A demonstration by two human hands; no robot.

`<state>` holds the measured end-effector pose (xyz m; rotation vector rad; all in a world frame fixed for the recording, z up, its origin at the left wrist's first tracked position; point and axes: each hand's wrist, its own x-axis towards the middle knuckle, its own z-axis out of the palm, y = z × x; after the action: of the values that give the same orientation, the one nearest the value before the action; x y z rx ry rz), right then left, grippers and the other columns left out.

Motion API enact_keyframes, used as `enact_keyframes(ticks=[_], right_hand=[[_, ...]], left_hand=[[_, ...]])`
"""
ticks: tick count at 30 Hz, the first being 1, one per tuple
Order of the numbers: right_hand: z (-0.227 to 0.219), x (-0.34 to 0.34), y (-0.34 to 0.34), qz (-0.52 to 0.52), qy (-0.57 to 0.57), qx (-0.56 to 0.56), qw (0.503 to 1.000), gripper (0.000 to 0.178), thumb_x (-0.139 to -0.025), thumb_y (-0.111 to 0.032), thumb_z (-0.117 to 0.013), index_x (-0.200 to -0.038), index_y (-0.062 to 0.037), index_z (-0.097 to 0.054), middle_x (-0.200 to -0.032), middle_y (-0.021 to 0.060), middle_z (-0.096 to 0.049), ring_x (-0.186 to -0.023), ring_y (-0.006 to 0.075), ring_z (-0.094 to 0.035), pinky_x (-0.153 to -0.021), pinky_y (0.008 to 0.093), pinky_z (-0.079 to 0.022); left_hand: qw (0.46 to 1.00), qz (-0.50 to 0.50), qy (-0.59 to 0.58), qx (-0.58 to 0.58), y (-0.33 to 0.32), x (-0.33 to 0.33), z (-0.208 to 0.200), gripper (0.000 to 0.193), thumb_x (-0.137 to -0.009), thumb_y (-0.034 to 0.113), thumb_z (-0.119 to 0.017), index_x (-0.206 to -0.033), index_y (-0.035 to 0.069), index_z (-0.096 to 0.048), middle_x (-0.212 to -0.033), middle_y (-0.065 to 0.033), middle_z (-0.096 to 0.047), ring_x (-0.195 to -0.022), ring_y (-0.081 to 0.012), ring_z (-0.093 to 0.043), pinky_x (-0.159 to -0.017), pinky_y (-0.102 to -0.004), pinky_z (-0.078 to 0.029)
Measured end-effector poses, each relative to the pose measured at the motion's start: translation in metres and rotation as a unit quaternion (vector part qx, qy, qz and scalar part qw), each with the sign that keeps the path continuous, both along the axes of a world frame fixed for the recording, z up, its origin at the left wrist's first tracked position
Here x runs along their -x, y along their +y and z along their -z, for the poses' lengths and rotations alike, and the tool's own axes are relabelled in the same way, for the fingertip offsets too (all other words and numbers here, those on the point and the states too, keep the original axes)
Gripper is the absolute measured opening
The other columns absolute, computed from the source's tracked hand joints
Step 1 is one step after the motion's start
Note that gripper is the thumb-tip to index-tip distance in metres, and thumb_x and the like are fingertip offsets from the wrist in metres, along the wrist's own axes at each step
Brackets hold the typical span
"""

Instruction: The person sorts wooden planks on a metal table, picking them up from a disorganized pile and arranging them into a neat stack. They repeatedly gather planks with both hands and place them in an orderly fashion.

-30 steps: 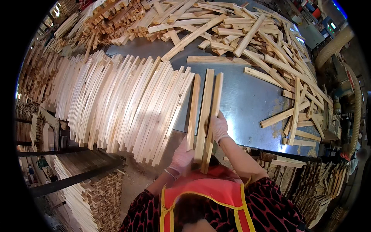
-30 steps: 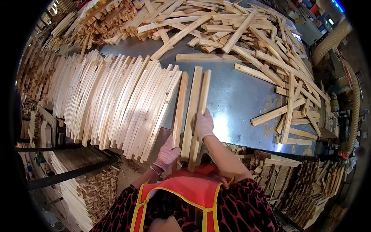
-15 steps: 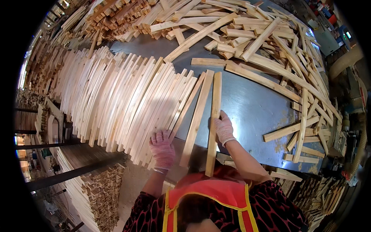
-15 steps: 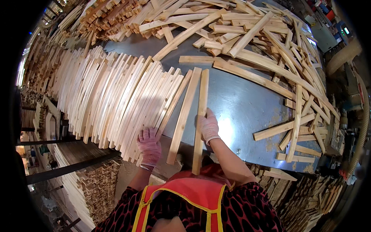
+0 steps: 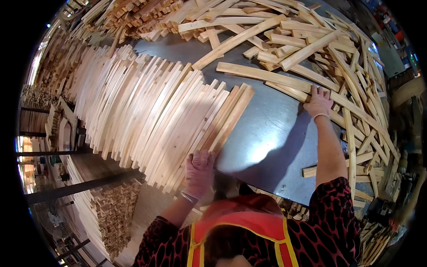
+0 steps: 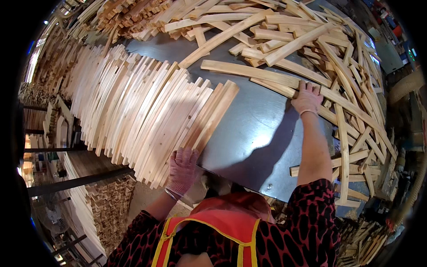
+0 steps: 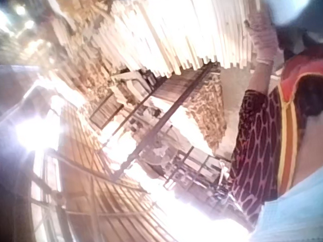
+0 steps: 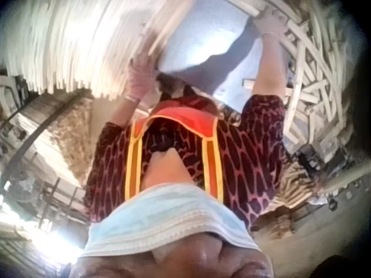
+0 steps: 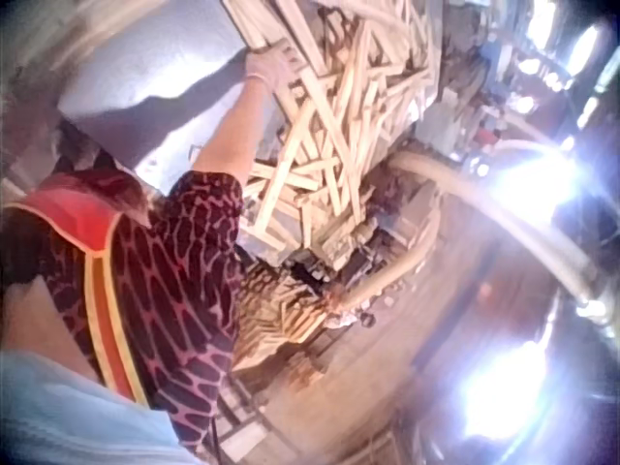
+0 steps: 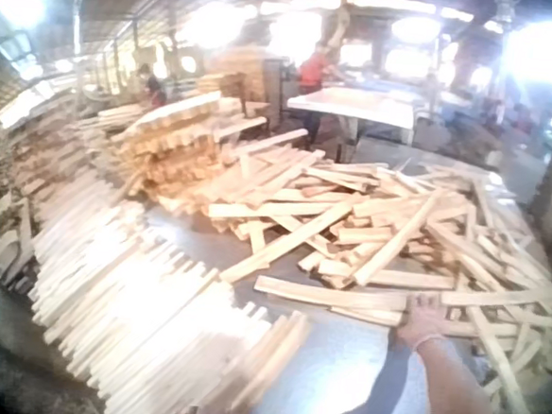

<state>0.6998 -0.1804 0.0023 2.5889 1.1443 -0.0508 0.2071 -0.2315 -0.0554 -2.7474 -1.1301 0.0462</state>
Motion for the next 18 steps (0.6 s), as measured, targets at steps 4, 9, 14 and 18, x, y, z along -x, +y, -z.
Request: enact_keyframes(ticks=[4,9,14,18], right_hand=[[0.033,-0.047,-0.004,-0.122,0.141,-0.045,0.982,0.076,-0.085,-0.031,-0.077,-0.154,-0.0197,-0.047,-0.139,0.0195,-0.066,-0.127,0.0391,-0.065,-0.102,0.0495,-0.055],[0.036,0.030,-0.072,-0.133,0.242,0.023,0.961,0.051,-0.091,-0.027,-0.065,-0.140,-0.0095,-0.062,-0.128,0.0234,-0.071,-0.120,0.0433,-0.067,-0.101,0.0512,-0.055],[0.036,0.201,-0.100,0.077,0.668,-0.266,0.691,0.078,-0.091,-0.037,-0.078,-0.153,-0.0014,-0.046,-0.088,0.0051,-0.065,-0.073,0.0120,-0.057,-0.061,0.0264,-0.048],[0.057,0.274,-0.084,0.072,0.557,-0.188,0.806,0.090,-0.092,-0.035,-0.074,-0.162,0.0041,-0.031,-0.114,0.0215,-0.075,-0.096,0.0320,-0.074,-0.083,0.0384,-0.058]], left_hand=[[0.998,0.058,0.032,0.013,0.013,0.012,-0.008,0.063,-0.089,0.032,-0.065,-0.146,0.010,-0.052,-0.138,-0.0116,-0.054,-0.133,-0.0339,-0.051,-0.112,-0.0540,-0.041],[0.995,-0.028,-0.045,0.079,0.009,0.026,-0.018,0.063,-0.086,0.026,-0.065,-0.146,0.009,-0.053,-0.129,-0.0140,-0.059,-0.125,-0.0341,-0.056,-0.106,-0.0527,-0.045],[0.943,-0.080,-0.163,0.278,-0.022,0.030,-0.012,0.070,-0.085,0.028,-0.067,-0.148,0.002,-0.051,-0.122,-0.0185,-0.064,-0.112,-0.0380,-0.064,-0.103,-0.0515,-0.048],[0.926,0.067,-0.124,0.350,-0.024,0.016,-0.020,0.068,-0.086,0.037,-0.069,-0.143,0.002,-0.055,-0.136,-0.0196,-0.060,-0.130,-0.0374,-0.056,-0.116,-0.0518,-0.040]])
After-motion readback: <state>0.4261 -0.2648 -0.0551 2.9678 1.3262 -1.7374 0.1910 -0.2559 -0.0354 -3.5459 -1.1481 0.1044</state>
